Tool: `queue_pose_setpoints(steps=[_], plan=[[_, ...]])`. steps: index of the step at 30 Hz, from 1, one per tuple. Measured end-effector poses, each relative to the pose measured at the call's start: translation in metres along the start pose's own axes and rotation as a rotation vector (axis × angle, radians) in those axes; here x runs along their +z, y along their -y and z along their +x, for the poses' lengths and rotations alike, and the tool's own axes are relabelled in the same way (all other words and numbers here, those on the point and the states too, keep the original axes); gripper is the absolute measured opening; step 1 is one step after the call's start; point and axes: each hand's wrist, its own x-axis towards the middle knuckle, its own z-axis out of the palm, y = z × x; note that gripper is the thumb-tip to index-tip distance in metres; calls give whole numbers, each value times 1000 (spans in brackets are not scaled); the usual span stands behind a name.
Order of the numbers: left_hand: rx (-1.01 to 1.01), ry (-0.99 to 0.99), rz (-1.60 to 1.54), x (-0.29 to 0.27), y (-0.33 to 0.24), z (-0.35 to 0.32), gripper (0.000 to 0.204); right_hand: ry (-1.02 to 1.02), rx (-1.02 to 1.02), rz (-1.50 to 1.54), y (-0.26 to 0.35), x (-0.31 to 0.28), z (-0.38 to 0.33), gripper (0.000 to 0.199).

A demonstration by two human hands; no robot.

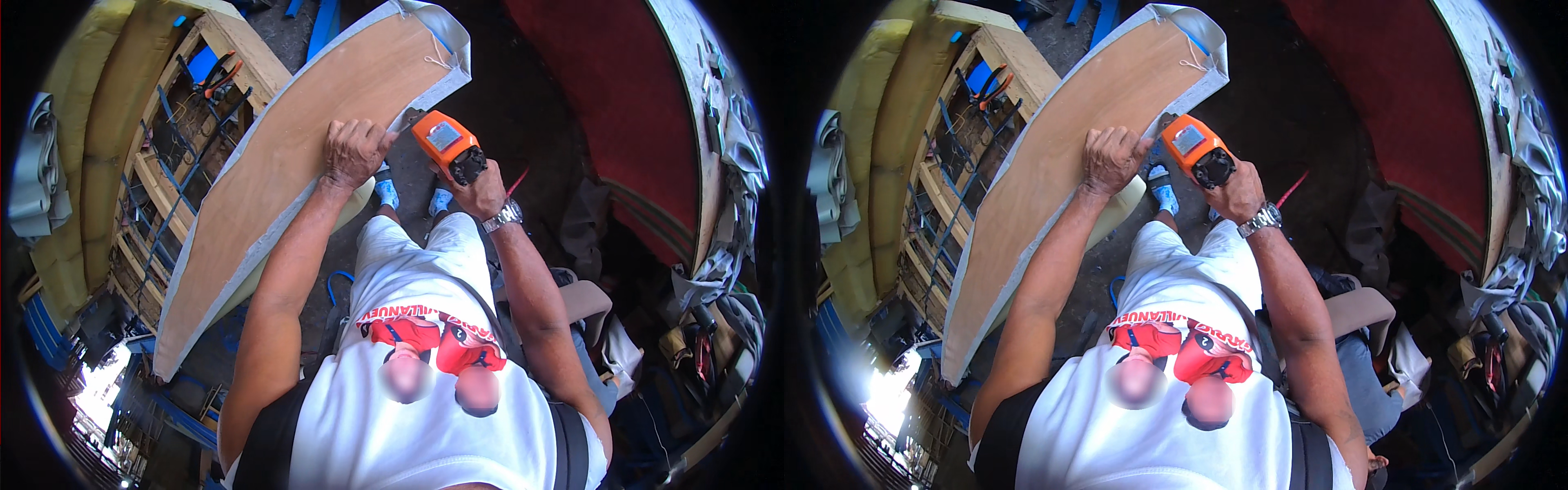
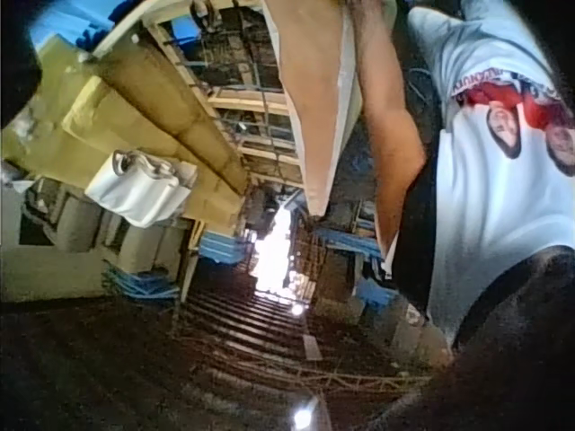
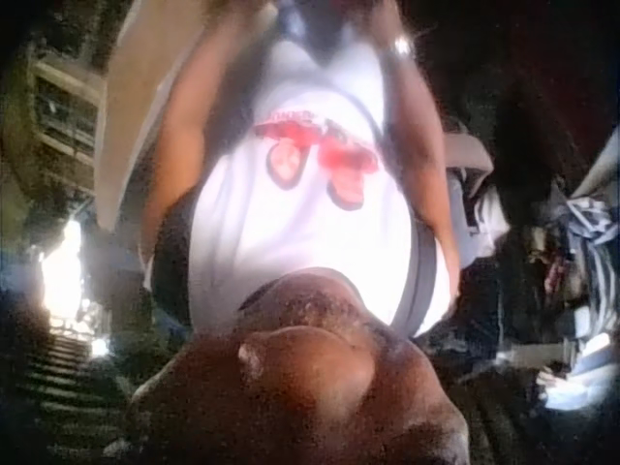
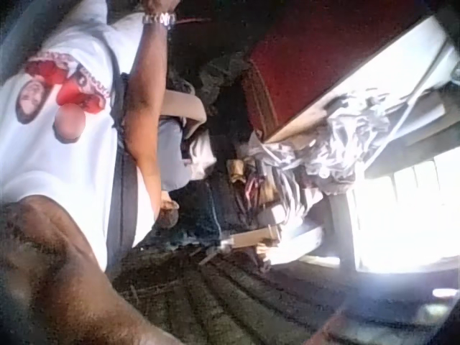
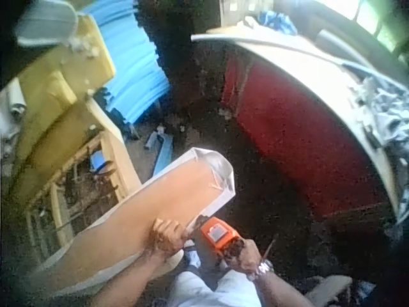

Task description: Applying foam padding and stapling it onto a wooden couch frame.

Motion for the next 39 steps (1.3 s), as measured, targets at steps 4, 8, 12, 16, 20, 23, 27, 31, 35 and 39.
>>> queue_pose_setpoints(steps=[4,8,12,16,20,23,27,31,35,39], plan=[[-71,-16,-92,6,6,-2,30,-5,-144,128,6,-2,-5,36],[-109,-41,-97,13,6,-4,29,86,-34,131,8,9,-12,29],[-115,-30,-103,5,2,-10,27,11,-86,-12,7,22,-15,22],[-91,6,-67,-8,0,-21,23,35,-11,47,7,21,-14,24],[-157,22,-52,-6,-1,-26,20,30,-111,43,10,16,-18,28],[-197,-36,-83,-1,-1,-26,20,57,-116,107,12,21,-22,31],[-196,-5,-41,-4,-1,-28,19,37,-138,38,11,34,-25,32],[-148,-33,-94,-16,4,-37,20,36,-77,56,12,36,-23,32],[-226,-28,-138,-15,7,-43,20,43,-144,122,18,28,-22,34],[-266,-54,-126,-8,8,-44,20,77,-169,147,21,27,-26,28]])
